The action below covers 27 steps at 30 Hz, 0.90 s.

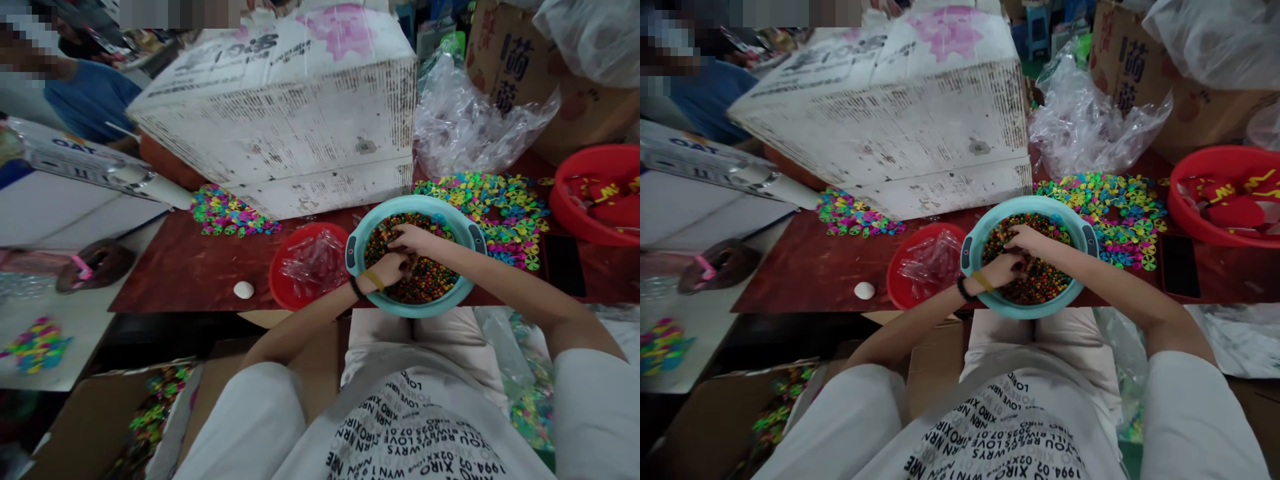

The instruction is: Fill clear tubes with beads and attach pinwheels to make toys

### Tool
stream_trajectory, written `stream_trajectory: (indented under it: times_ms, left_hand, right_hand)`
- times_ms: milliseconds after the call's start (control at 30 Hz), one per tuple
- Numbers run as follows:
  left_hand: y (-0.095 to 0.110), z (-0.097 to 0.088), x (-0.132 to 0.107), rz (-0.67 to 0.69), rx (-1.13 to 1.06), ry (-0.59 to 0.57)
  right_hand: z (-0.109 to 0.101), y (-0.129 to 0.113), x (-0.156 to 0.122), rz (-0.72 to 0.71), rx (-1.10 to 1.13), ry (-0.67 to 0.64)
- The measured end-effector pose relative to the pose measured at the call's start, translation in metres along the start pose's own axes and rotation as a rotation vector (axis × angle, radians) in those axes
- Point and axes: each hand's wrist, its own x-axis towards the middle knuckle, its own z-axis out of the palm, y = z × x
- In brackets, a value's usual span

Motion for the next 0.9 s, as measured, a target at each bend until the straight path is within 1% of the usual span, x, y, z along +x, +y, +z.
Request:
stream_trajectory:
  times_ms: [67,133,200,300,333,367,433,533,633,700,800,900]
  left_hand:
    - [-0.012,-0.012,-0.013,0.009,-0.055,0.004]
    - [-0.023,-0.02,-0.025,0.014,-0.116,0.025]
    - [-0.033,-0.023,-0.032,0.018,-0.23,0.061]
    - [-0.045,-0.024,-0.034,-0.001,-0.477,0.102]
    - [-0.047,-0.025,-0.034,-0.01,-0.526,0.109]
    - [-0.049,-0.026,-0.033,-0.016,-0.535,0.119]
    - [-0.051,-0.03,-0.031,-0.003,-0.48,0.158]
    - [-0.051,-0.036,-0.025,0.044,-0.411,0.209]
    - [-0.05,-0.039,-0.018,0.062,-0.489,0.219]
    - [-0.048,-0.039,-0.012,0.061,-0.634,0.221]
    - [-0.039,-0.039,0.0,0.052,-0.861,0.229]
    - [-0.024,-0.041,0.015,0.066,-0.937,0.273]
  right_hand:
    - [-0.011,0.008,-0.004,0.161,0.106,-0.068]
    - [-0.024,0.014,-0.013,0.296,0.248,-0.071]
    - [-0.036,0.019,-0.023,0.338,0.337,-0.041]
    - [-0.046,0.027,-0.036,0.266,0.318,-0.012]
    - [-0.049,0.03,-0.039,0.239,0.296,-0.006]
    - [-0.05,0.033,-0.04,0.213,0.264,0.003]
    - [-0.054,0.039,-0.042,0.163,0.173,0.035]
    - [-0.055,0.047,-0.043,0.113,0.052,0.129]
    - [-0.051,0.053,-0.046,0.102,0.053,0.196]
    - [-0.048,0.054,-0.049,0.092,0.072,0.18]
    - [-0.047,0.048,-0.054,0.069,0.05,0.103]
    - [-0.05,0.04,-0.056,0.016,0.002,0.081]
